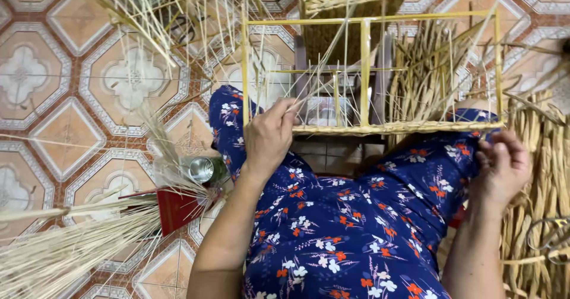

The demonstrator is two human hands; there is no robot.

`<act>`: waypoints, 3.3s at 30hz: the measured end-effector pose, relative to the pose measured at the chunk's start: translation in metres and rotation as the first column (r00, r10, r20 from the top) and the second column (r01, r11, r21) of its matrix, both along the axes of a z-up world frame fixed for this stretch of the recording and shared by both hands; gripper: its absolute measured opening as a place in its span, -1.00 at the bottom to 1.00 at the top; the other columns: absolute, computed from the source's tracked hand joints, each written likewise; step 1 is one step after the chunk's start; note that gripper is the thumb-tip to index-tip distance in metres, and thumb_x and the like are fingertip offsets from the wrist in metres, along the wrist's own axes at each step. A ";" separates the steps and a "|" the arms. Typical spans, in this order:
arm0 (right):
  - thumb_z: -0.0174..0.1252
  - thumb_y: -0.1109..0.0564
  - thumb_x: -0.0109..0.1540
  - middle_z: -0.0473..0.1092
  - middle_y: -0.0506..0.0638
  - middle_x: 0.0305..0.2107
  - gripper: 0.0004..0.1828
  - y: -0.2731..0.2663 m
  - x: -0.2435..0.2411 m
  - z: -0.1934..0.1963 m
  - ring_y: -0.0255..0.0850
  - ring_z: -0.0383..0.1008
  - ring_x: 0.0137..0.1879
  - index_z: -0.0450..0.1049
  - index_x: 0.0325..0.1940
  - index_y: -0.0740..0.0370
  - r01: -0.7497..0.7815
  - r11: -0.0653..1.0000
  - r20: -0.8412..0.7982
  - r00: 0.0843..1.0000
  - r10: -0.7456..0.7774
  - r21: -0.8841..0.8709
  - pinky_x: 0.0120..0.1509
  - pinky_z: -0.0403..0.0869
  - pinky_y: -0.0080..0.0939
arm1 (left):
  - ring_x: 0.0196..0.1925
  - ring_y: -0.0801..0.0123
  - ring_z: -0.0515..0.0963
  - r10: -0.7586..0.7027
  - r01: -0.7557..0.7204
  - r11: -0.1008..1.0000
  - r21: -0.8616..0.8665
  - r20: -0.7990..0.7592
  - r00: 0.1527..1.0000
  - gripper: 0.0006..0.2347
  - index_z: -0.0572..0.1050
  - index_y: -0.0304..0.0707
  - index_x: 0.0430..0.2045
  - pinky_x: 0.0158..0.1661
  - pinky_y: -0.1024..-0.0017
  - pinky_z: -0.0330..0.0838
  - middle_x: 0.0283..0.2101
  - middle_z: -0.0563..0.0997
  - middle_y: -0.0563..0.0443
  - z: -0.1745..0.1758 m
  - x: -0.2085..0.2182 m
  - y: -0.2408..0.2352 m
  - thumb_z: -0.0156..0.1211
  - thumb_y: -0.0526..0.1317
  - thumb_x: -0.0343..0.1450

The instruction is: The person weaves dried plant fibers around a rectangular frame by hand, pulling individual strands through the structure and tucking them into the existing weave. They rotate the frame to work on different sides, occasionally using shears to trim excess material.

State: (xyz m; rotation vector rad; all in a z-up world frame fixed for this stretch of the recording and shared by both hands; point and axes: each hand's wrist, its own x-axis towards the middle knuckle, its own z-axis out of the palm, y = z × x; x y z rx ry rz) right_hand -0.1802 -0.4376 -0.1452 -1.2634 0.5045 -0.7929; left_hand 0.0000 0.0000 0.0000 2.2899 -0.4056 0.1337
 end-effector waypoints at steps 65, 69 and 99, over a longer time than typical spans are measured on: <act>0.02 0.60 0.14 0.39 0.12 0.09 -0.49 0.038 -0.075 0.037 -0.18 0.42 0.26 0.49 0.11 0.33 -0.079 0.996 0.100 0.992 0.083 -0.044 0.52 0.38 -0.18 | 0.45 0.10 0.37 -0.061 -0.013 0.930 -0.367 -0.187 0.980 -0.89 0.58 -0.10 -0.33 0.40 0.16 0.26 0.40 0.38 -0.10 -0.113 -0.112 0.097 0.39 -0.32 0.36; -0.02 0.58 0.13 0.41 0.21 0.28 -0.68 0.052 -0.068 0.060 -0.11 0.49 0.40 0.41 -0.21 0.27 -0.103 0.988 0.068 0.991 0.111 -0.114 0.46 0.47 -0.09 | 0.47 0.12 0.32 -0.090 -0.022 0.882 -0.471 -0.215 0.972 -0.91 0.60 -0.10 -0.34 0.48 0.17 0.18 0.39 0.38 -0.06 -0.117 -0.117 0.102 0.36 -0.34 0.38; -0.20 0.40 0.42 0.51 0.09 -0.16 -0.52 0.002 0.091 0.082 -0.28 0.61 -0.16 0.51 0.29 0.16 -0.256 0.845 -0.464 0.886 0.010 -0.470 -0.13 0.64 -0.27 | 0.11 0.43 0.60 -0.158 0.068 0.892 -0.448 -0.167 0.973 -0.56 0.24 -0.31 0.43 0.18 0.50 0.41 0.03 0.62 -0.07 -0.065 0.005 0.082 -0.03 -0.06 0.68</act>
